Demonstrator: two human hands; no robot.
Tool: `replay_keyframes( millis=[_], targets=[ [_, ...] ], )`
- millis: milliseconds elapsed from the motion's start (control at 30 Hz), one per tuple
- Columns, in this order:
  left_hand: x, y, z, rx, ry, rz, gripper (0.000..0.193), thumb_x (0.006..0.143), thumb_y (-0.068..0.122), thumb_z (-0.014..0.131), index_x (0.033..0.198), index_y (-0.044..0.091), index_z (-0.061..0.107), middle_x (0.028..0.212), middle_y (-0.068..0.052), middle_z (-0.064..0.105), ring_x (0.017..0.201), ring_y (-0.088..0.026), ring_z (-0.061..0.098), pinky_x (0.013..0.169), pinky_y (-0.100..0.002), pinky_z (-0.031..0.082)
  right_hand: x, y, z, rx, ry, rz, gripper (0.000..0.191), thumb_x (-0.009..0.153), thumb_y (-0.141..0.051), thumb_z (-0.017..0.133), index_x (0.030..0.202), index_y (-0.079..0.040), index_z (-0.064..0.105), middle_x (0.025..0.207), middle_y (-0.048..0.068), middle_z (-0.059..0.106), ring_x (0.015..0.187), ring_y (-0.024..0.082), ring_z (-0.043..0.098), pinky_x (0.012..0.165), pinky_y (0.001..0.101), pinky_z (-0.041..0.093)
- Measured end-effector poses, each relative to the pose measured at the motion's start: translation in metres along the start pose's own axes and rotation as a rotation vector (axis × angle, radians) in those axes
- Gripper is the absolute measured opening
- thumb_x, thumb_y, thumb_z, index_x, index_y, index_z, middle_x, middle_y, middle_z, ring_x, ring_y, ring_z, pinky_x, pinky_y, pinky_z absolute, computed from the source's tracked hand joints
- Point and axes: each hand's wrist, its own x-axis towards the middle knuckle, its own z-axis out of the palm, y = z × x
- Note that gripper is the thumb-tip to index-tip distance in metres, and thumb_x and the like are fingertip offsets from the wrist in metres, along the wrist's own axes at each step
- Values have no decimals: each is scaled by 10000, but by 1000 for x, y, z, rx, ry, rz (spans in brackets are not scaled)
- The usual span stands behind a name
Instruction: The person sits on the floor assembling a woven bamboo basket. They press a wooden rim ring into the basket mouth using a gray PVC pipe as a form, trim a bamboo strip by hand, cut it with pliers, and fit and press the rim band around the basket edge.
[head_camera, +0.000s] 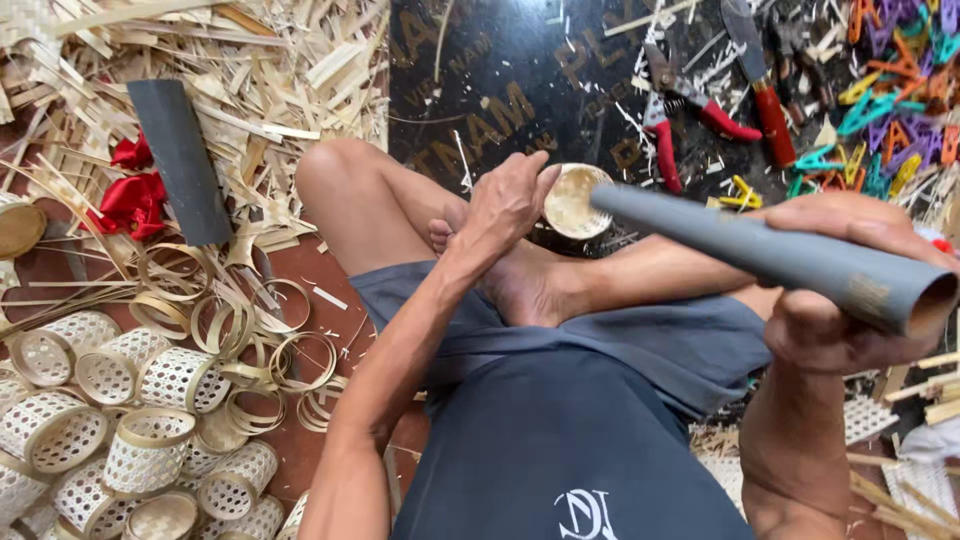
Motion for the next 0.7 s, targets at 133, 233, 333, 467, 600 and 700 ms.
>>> replay_keyframes(
  millis=[133, 233, 333, 467, 600, 700],
  targets=[
    [-10, 5, 12, 3, -67, -18, 189, 985, 268, 600, 1055, 96, 636, 849, -152, 640, 746, -395, 671, 618, -502, 539, -11, 10, 24, -45, -143, -35, 509, 1025, -246, 746, 1307, 33, 427, 1151, 259, 688, 953, 320, 703, 817, 382, 581],
    [-9, 7, 25, 111, -119, -43, 150, 1024, 235, 564, 1000, 93, 607, 834, -141, 630, 708, -382, 676, 585, -500, 538, -19, 25, 45, -82, -260, -83, 611, 925, -206, 810, 1307, 35, 398, 1186, 259, 687, 988, 383, 735, 830, 428, 597],
    [-7, 6, 30, 155, -99, -21, 124, 1027, 201, 544, 999, 84, 575, 826, -134, 626, 688, -364, 686, 554, -491, 538, -28, 31, 56, -43, -239, -144, 611, 951, -223, 800, 1322, 35, 388, 1199, 247, 676, 1027, 381, 732, 861, 424, 608],
    [-8, 4, 30, 182, -82, -1, 100, 1026, 174, 531, 994, 82, 556, 831, -137, 626, 698, -358, 696, 558, -482, 549, -31, 30, 61, -198, -172, -70, 534, 967, -188, 813, 1303, 25, 457, 1219, 227, 700, 1012, 369, 729, 815, 416, 579],
    [-14, 1, 42, 181, -84, -6, 102, 1018, 169, 538, 969, 80, 550, 811, -130, 628, 693, -364, 696, 559, -488, 549, -27, 25, 67, -232, -107, -99, 528, 1001, -222, 807, 1285, 79, 480, 1232, 220, 706, 1019, 345, 727, 837, 406, 564],
    [-19, -10, 52, 162, -87, -28, 88, 999, 155, 544, 963, 75, 550, 839, -157, 632, 690, -377, 687, 554, -485, 548, -28, 8, 53, -158, -134, 81, 467, 976, -187, 800, 1270, 87, 561, 1207, 199, 707, 1020, 328, 718, 865, 404, 571]
  ],
)
